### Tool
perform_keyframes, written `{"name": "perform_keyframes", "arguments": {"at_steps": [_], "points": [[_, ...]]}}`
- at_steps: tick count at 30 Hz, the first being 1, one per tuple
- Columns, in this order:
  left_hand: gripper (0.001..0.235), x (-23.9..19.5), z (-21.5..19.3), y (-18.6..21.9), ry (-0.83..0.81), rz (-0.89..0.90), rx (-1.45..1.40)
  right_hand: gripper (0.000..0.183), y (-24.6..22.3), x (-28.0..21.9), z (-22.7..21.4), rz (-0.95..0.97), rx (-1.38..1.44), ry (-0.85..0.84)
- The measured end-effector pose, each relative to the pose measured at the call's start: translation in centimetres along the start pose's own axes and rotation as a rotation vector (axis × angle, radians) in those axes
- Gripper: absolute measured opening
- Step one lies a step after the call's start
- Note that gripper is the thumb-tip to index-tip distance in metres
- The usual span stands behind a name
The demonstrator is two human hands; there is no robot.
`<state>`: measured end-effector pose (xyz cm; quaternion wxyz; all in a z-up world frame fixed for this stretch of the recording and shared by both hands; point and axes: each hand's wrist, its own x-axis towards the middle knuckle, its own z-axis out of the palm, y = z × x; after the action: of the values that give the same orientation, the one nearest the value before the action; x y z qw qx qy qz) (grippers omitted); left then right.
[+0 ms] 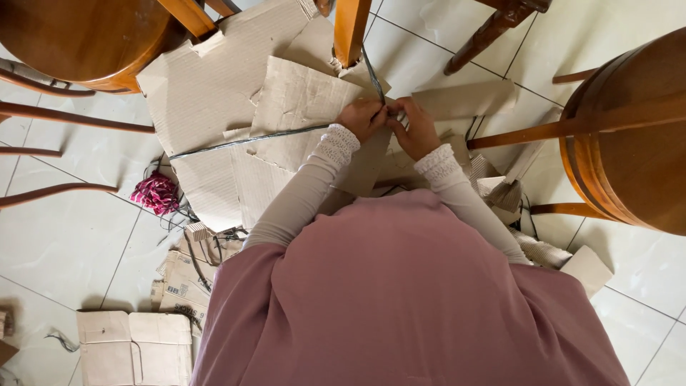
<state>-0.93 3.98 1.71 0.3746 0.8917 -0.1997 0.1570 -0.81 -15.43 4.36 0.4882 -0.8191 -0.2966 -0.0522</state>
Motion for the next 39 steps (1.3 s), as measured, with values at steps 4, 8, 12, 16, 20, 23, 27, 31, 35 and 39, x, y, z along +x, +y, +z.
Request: {"name": "perform_keyframes", "arguments": {"at_steps": [4, 8, 12, 16, 20, 23, 27, 31, 35, 39], "points": [[0.042, -0.3, 0.8, -0.9, 0.026, 0.001, -0.089, 0.021, 0.7, 0.2, 1.3, -0.003, -0.002, 0.135], [0.012, -0.1, -1.7, 1.3, 0.045, -0.08, -0.174, 0.016, -1.1, 0.9, 0.9, -0.063, -0.005, 0.19], [0.052, -0.9, -0.4, -0.4, 0.007, -0.179, -0.37, 0.014, -2.2, 1.3, 0.6, -0.112, -0.031, 0.123], [0.055, -0.8, -0.4, -0.6, 0.001, -0.198, -0.35, 0.005, 0.8, 1.0, 1.5, -0.088, -0.123, 0.049], [0.046, -0.3, -1.4, 0.2, 0.054, -0.196, -0.305, 0.006, 0.6, 1.3, 0.6, 0.164, 0.138, -0.077], [0.041, 0.2, -0.9, -0.1, 0.097, -0.002, -0.379, 0.013, -6.2, 2.7, -0.9, 0.43, 0.451, -0.072], [0.007, 0.9, -1.5, -0.7, 0.252, 0.223, -0.556, 0.016, -3.0, 2.3, 0.4, 0.575, 0.664, -0.001], [0.016, 0.6, -2.7, 0.7, 0.28, 0.085, -0.647, 0.011, -0.1, 1.7, 0.0, 0.584, 0.616, -0.033], [0.023, 0.3, -3.1, 0.9, 0.242, -0.2, -0.687, 0.011, 0.4, 1.8, -1.4, 0.23, 0.229, -0.047], [0.037, 0.1, -1.9, -1.1, 0.323, -0.256, -0.851, 0.012, 1.2, 1.2, -1.0, 0.1, 0.067, -0.039]]}}
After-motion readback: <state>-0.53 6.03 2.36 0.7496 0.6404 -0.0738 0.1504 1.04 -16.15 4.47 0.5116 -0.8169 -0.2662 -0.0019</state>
